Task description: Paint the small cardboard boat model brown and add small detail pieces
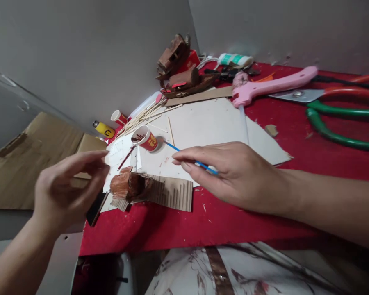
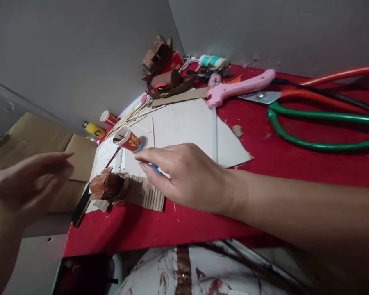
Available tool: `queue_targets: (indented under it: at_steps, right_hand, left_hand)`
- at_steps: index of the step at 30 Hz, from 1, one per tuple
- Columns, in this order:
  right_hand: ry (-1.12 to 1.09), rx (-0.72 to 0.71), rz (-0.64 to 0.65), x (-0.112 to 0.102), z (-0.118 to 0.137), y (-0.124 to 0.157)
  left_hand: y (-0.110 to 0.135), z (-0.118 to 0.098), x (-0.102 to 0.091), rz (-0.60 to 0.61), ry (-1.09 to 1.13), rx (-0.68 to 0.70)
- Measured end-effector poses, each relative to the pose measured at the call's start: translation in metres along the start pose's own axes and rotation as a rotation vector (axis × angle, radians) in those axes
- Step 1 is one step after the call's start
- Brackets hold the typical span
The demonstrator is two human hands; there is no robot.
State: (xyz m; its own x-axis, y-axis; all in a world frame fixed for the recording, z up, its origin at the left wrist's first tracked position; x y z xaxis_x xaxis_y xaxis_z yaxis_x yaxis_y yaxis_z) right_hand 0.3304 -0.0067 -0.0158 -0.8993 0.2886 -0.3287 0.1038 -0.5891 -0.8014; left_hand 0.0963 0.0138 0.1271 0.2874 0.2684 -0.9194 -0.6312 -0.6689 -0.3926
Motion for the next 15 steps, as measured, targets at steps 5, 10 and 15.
queue_targets:
  at_steps: [5,10,15]
  right_hand:
    - [0.001,-0.017,-0.005,-0.002,0.002,0.000]
    - [0.067,0.018,-0.014,-0.003,0.001,0.002]
    - [0.229,0.176,-0.005,-0.003,-0.012,0.014]
  left_hand:
    - [0.060,0.046,-0.024,-0.294,0.025,-0.354]
    - [0.123,0.096,0.007,-0.253,0.272,-0.599]
    - [0.161,0.123,0.045,-0.159,0.400,-0.710]
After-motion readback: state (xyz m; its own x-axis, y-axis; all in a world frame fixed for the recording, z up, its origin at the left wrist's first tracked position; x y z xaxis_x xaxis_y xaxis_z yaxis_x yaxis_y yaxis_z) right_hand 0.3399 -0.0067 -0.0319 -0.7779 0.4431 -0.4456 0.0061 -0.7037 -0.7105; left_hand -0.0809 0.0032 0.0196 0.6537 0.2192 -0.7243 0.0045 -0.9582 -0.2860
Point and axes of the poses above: each hand's wrist, its own y-axis away from the middle knuckle, its own x-axis out of the palm, z = x × y, the point moved 3 cm from there along -y, towards the middle knuckle, and after that the axes turned 2 degrees about x, right-handed, at the moved point
